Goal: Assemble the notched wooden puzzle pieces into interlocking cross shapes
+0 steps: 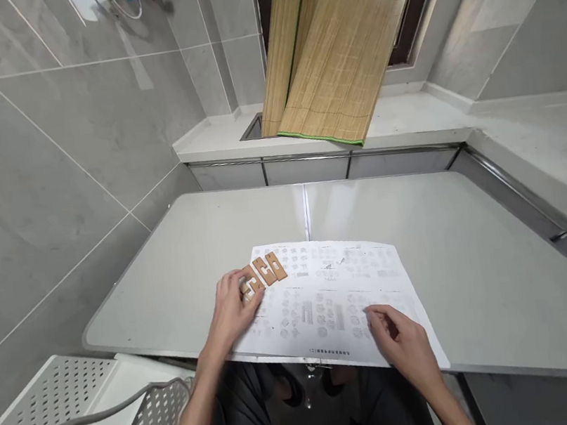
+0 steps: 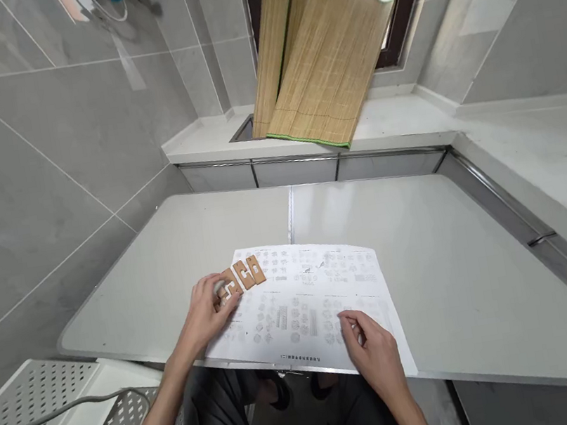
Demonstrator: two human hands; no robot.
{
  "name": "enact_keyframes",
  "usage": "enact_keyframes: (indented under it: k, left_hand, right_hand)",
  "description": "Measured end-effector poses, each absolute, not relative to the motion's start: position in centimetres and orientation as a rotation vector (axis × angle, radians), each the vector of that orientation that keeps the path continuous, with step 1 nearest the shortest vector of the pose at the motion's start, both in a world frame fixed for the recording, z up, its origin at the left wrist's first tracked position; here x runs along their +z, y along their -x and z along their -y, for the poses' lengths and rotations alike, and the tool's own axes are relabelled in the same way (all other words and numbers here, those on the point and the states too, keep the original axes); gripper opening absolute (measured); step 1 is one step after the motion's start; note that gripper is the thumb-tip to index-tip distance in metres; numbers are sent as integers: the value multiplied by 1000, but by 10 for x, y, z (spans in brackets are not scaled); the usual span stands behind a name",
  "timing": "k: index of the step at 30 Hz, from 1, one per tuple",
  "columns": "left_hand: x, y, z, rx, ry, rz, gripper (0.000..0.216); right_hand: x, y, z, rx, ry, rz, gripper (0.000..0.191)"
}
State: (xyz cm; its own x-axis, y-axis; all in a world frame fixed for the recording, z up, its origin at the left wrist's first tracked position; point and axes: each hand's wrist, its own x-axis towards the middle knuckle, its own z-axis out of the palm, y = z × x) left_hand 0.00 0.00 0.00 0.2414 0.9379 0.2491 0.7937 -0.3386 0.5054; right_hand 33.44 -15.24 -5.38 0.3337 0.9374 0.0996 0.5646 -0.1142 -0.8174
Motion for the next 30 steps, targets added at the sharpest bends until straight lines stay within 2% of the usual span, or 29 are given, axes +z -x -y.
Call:
enact_keyframes:
  k: [5,10,17,20,25,30]
  left_hand:
    - [7,-21,-18,306,-2292,-1675,74]
    - [36,-32,-31,26,-2261,-1651,74]
    - [38,-34,-48,102,-2441,-1537,73]
    - [29,-31,-59,191,-2532,-1322,66]
    - [18,-39,-70,143,-2608,-1146,49]
    - [15,-58,-55,157,-2635,-1035,47]
  right_hand:
    - [-55,-335,152,591,1772,1344,36]
    - [-57,-334,151,572,1752,1351,35]
    - [-56,-333,149,524,1721,1384,36]
    - [-55,-333,148,510,1711,1393,36]
    - [-54,-332,148,526,1711,1391,37]
    - [-55,-332,148,522,1714,1393,37]
